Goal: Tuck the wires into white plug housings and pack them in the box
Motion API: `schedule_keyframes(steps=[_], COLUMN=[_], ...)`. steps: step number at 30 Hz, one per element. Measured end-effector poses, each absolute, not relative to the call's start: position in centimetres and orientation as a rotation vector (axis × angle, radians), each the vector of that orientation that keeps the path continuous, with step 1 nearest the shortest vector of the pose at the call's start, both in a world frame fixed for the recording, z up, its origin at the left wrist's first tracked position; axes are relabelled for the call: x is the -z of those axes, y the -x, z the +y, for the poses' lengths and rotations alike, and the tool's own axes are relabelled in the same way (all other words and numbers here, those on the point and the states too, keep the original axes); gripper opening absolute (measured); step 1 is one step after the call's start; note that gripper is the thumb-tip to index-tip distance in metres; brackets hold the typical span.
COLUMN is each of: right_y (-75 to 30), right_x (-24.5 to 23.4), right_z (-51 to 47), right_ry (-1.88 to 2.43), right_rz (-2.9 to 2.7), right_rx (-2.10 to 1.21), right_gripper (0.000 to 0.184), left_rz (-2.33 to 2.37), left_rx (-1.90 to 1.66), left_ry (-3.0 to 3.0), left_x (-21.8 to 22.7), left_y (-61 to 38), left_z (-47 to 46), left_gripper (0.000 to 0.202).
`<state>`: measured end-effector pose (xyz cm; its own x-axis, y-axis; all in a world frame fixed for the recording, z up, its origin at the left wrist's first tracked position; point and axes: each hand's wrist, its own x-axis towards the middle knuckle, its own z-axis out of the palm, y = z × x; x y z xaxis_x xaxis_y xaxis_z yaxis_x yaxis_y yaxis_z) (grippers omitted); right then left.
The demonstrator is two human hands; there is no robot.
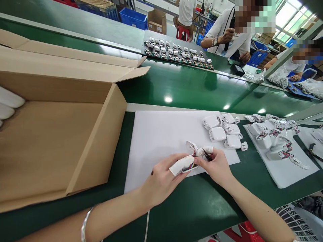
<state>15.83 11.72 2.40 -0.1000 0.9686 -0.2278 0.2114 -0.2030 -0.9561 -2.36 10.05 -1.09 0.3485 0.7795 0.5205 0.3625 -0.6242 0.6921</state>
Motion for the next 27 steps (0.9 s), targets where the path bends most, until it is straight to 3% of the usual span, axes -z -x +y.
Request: schedule_keyframes(steps=[10, 21, 27], right_y=[-17.5, -16.9, -16.7], right_x=[-2.8, -2.9, -2.9], right_z=[12.6, 12.4, 12.4], right_ry=[1.313, 1.468, 1.454], right_rz=[-1.287, -1.221, -1.204], right_rx=[-1.757, -1.687, -1.693], right_gripper=[0.030, 0.036, 0.029], left_rz=[0.921, 0.939, 0.963], left_rx=[-1.123, -0.990, -0.998], left_ry=[-2.399, -2.369, -2.364], left_x=[1.0, 0.8, 0.9], left_y=[2.8, 3.2, 3.0], left_z=[10.2, 10.4, 10.3], left_gripper=[0.023, 0.017, 0.016])
